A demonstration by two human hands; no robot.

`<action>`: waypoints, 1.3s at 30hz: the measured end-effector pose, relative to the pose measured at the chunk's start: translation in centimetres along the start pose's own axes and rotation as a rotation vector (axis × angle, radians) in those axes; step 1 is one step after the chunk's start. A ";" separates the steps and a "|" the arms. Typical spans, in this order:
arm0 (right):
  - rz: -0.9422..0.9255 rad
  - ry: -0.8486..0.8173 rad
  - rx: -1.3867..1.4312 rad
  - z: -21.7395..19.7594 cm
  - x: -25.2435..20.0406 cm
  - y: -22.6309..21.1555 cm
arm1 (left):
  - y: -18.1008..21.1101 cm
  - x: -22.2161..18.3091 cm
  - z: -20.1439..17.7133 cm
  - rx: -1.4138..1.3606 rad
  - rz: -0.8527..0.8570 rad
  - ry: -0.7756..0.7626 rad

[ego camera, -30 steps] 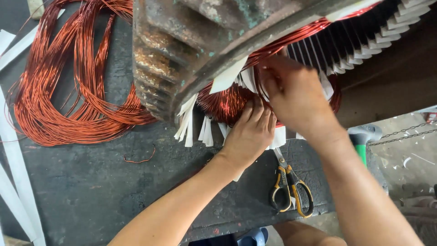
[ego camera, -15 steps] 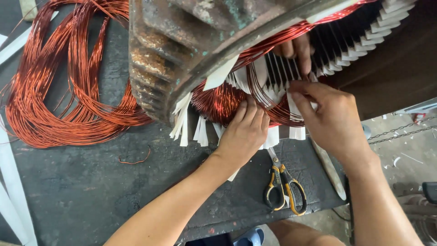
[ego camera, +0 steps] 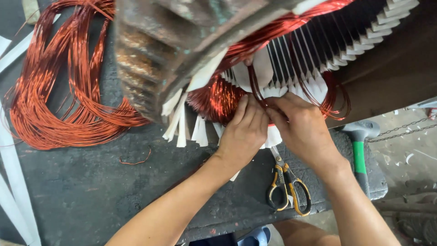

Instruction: Repairing an electric motor by manually inserting copper wire coils into stator slots and securing them with insulation strips and a mallet.

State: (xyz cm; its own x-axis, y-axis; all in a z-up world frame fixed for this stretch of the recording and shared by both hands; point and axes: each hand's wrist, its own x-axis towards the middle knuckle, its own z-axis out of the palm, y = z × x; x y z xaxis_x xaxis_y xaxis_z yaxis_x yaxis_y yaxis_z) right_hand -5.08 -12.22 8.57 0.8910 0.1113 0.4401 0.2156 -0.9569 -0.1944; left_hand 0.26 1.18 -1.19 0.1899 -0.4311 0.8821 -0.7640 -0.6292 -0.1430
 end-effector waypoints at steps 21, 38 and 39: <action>-0.002 0.198 -0.215 2.7 -1.9 0.6 | 0.8 -0.1 0.7 -0.076 -0.052 -0.086; -0.040 0.327 -0.251 3.6 -2.3 1.2 | 1.5 1.4 -1.4 -0.116 -0.145 -0.063; -0.006 0.359 -0.279 4.1 -2.2 1.4 | 1.6 1.4 -1.4 -0.117 -0.154 -0.066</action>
State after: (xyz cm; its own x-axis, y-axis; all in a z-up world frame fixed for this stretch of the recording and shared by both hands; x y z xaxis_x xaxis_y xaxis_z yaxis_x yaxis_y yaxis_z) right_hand -5.08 -12.70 3.75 0.6848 0.0640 0.7259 0.0607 -0.9977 0.0307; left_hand -1.56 0.48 0.43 0.3475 -0.3793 0.8576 -0.7883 -0.6134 0.0481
